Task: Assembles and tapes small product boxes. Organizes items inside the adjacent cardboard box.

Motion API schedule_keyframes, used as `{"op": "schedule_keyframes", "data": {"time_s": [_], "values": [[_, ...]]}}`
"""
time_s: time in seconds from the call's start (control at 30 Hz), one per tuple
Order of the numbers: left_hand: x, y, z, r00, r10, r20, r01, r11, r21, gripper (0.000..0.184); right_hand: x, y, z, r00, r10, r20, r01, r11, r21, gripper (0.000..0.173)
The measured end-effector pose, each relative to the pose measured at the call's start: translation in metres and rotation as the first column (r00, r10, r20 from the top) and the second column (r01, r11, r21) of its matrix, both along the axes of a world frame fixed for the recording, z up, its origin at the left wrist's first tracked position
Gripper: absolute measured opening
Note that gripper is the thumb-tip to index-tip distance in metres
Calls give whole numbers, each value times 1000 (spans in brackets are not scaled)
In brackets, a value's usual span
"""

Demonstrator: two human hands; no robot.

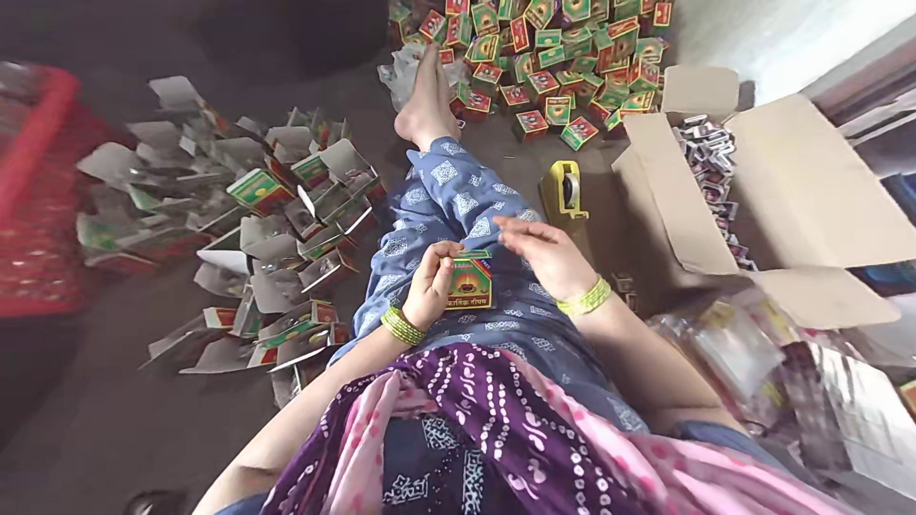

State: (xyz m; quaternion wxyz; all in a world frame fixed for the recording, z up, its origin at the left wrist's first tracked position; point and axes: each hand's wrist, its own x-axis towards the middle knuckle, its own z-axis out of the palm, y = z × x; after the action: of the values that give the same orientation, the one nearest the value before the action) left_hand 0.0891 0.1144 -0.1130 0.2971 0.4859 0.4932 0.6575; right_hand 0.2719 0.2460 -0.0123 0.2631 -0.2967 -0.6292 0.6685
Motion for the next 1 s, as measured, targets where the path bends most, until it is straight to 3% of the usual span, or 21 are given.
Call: {"op": "schedule_keyframes", "data": {"time_s": [0.07,0.2,0.3,0.5,0.53,0.63,0.67,0.77,0.87,0.93,1.0], "values": [[0,-2,-1,1000,7,6,-8,1000,13,37,-15,-22,4,998,65,-21,-66,997,-43,17],[-1,-5,-1,1000,4,29,-4,1000,16,51,-33,-38,-5,995,76,61,-66,986,-153,25],[1,-6,3,996,-13,84,13,1000,-4,41,-39,-38,-15,997,9,82,7,980,-198,36],[2,-7,4,999,-43,25,42,998,38,48,-41,-35,-27,983,-51,179,71,991,-112,18],[1,-8,6,999,-41,2,41,998,45,52,-43,-34,-26,978,-65,200,83,993,-83,22],[0,-10,9,998,-16,-63,21,996,83,65,-47,-28,-25,966,-123,227,127,992,-4,57],[1,-11,8,999,-10,-54,15,995,98,71,-47,-25,-26,966,-133,223,127,991,39,58],[1,-11,7,999,9,42,-15,990,138,78,-42,-19,-27,985,25,171,-73,956,282,39],[-5,-10,7,986,6,166,-29,990,137,59,-36,-17,-15,913,228,339,-356,851,386,46],[-8,-10,8,964,6,266,-26,997,74,50,-37,-16,-9,857,291,426,-426,865,265,45],[-10,-8,8,925,83,372,-73,996,-42,58,-41,-8,1,777,380,502,-450,893,19,47]]}}
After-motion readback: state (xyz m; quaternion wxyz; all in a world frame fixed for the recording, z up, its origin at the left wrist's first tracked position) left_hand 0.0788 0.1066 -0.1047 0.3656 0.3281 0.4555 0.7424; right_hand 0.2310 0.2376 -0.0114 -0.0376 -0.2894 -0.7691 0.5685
